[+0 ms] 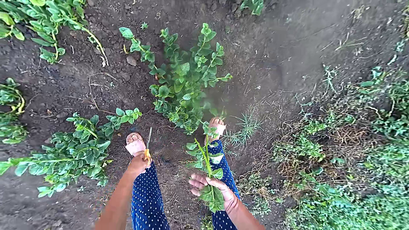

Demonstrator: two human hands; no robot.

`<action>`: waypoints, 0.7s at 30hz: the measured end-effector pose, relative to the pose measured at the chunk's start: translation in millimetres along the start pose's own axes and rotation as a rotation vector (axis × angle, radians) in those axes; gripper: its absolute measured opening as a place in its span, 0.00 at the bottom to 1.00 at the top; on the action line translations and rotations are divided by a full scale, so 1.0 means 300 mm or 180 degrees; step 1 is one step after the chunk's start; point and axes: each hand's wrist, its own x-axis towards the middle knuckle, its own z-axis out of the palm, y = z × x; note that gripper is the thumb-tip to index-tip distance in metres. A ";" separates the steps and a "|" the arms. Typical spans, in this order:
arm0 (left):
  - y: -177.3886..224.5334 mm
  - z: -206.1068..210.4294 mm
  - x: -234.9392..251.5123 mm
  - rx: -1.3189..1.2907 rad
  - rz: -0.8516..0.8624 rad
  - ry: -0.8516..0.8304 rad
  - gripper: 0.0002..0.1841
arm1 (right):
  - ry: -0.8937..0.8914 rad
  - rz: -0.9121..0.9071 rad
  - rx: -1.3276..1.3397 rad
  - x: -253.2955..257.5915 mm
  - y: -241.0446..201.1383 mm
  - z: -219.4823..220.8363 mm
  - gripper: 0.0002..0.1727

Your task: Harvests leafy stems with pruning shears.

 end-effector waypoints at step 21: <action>0.544 0.059 -0.034 0.0127 0.1827 0.1085 0.25 | -0.0515 -0.0339 0.0524 0.071 0.059 -0.081 0.13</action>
